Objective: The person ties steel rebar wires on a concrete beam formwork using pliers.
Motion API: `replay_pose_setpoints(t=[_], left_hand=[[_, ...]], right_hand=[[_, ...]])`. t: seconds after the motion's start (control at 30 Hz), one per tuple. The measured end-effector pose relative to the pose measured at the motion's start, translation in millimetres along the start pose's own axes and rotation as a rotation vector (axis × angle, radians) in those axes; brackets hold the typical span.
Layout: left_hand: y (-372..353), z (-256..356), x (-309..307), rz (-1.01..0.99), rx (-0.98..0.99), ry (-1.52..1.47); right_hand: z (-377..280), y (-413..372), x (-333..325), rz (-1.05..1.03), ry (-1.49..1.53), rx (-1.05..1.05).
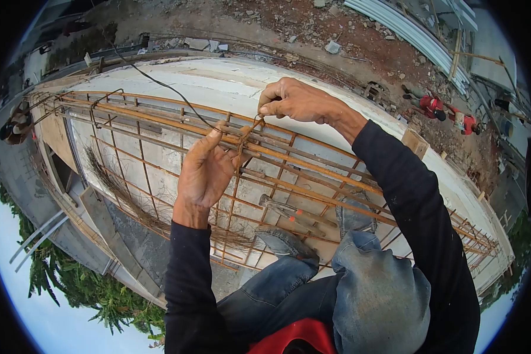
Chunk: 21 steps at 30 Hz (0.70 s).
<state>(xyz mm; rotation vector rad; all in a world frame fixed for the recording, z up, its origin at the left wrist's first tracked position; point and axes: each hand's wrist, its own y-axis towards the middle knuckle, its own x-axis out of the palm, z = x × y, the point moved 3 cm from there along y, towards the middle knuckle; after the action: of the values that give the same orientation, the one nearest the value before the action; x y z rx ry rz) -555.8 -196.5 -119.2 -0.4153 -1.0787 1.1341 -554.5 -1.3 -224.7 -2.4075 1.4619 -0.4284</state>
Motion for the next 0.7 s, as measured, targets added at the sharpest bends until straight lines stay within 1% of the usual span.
replay_pose_setpoints(t=[0.03,0.07,0.13,0.2,0.23,0.3,0.33,0.4,0.43,0.5,0.57,0.6,0.67,0.7], left_hand=[[0,0,-2,-0.003,-0.002,0.001],[0,0,-4,-0.004,-0.006,0.031],[1,1,-3,-0.004,-0.010,0.060],[2,5,4,0.034,-0.032,0.165],[2,8,8,0.034,-0.038,0.168],[3,12,12,0.048,-0.124,0.306],[3,12,12,0.049,-0.127,0.304],[4,13,10,0.123,-0.121,0.339],[3,14,10,0.112,-0.127,0.332],[3,13,4,0.162,-0.143,0.414],[2,18,3,0.131,-0.137,0.403],[1,19,-8,0.107,-0.124,0.395],[0,14,-8,0.068,-0.116,0.380],[-2,16,-1,0.045,-0.103,0.314]], right_hand=[[5,-1,0,-0.038,0.136,0.100],[7,-2,-1,-0.036,0.136,0.103],[9,-3,-3,0.006,0.325,0.090],[11,1,-1,-0.007,0.312,0.113],[12,2,1,-0.020,0.298,0.136],[12,1,4,0.002,0.299,0.119],[11,1,5,0.022,0.296,0.101],[8,3,5,0.010,0.286,0.089],[8,1,4,0.010,0.274,0.083],[-3,-4,0,-0.008,0.176,0.165],[10,1,3,-0.010,0.201,0.180],[5,-4,0,-0.006,0.182,0.203],[5,-4,-1,0.009,0.157,0.237],[13,2,3,0.015,0.230,0.177]])
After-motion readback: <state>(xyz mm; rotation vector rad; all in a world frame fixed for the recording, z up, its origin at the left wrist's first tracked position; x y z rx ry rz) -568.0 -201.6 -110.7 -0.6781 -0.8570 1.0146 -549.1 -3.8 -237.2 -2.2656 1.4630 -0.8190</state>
